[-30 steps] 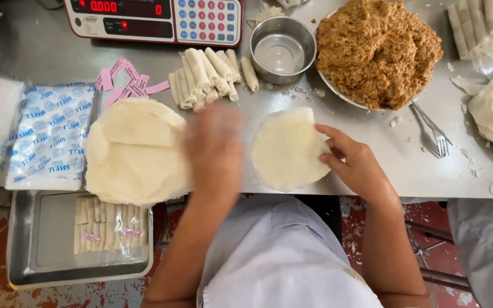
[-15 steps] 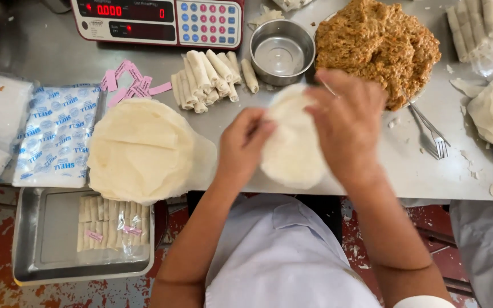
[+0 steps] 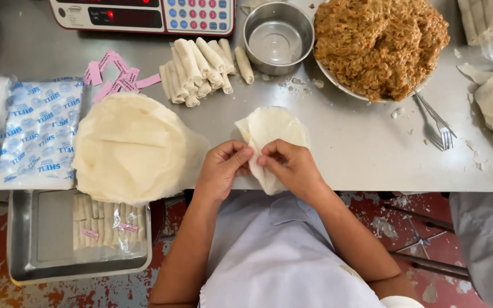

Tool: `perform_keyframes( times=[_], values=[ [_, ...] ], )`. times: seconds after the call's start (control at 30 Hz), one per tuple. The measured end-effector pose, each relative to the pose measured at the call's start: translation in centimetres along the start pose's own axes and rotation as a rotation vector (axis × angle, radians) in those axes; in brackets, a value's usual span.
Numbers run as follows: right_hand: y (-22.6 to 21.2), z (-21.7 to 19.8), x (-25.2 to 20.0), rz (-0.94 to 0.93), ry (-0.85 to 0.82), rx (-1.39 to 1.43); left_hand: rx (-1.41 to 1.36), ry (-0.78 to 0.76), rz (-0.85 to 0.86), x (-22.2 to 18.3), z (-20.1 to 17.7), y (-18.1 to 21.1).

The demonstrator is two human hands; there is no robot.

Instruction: The person is preparing spring rolls by separating thin wrappers, adding meat filling with a fork, and rolling them tightly.

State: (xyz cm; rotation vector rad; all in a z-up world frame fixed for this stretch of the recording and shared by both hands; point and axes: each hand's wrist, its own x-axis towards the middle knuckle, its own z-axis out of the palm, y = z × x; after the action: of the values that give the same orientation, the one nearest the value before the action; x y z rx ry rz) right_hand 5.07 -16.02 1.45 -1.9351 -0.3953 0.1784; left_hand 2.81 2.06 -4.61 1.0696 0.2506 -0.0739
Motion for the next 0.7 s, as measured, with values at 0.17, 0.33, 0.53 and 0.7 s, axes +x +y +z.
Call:
perform_keyframes(
  times=[0.17,0.33,0.53,0.7],
  values=[
    [2.9,-3.4,0.5,0.069,0.179,0.064,0.192,0.11,0.16,-1.4,-1.3,2.2],
    [3.3,-1.8,0.4,0.134,0.049,0.322,0.565,0.054,0.4,-3.1,3.3,4.4],
    [-0.9,-1.0,0.5,0.203,0.091,0.179,0.845,0.008,0.677,-2.5,5.5,3.1],
    [4.7,-2.1,3.5,0.063,0.369,-0.201,0.949,0.066,0.769,-3.7,2.2,3.2]
  ],
)
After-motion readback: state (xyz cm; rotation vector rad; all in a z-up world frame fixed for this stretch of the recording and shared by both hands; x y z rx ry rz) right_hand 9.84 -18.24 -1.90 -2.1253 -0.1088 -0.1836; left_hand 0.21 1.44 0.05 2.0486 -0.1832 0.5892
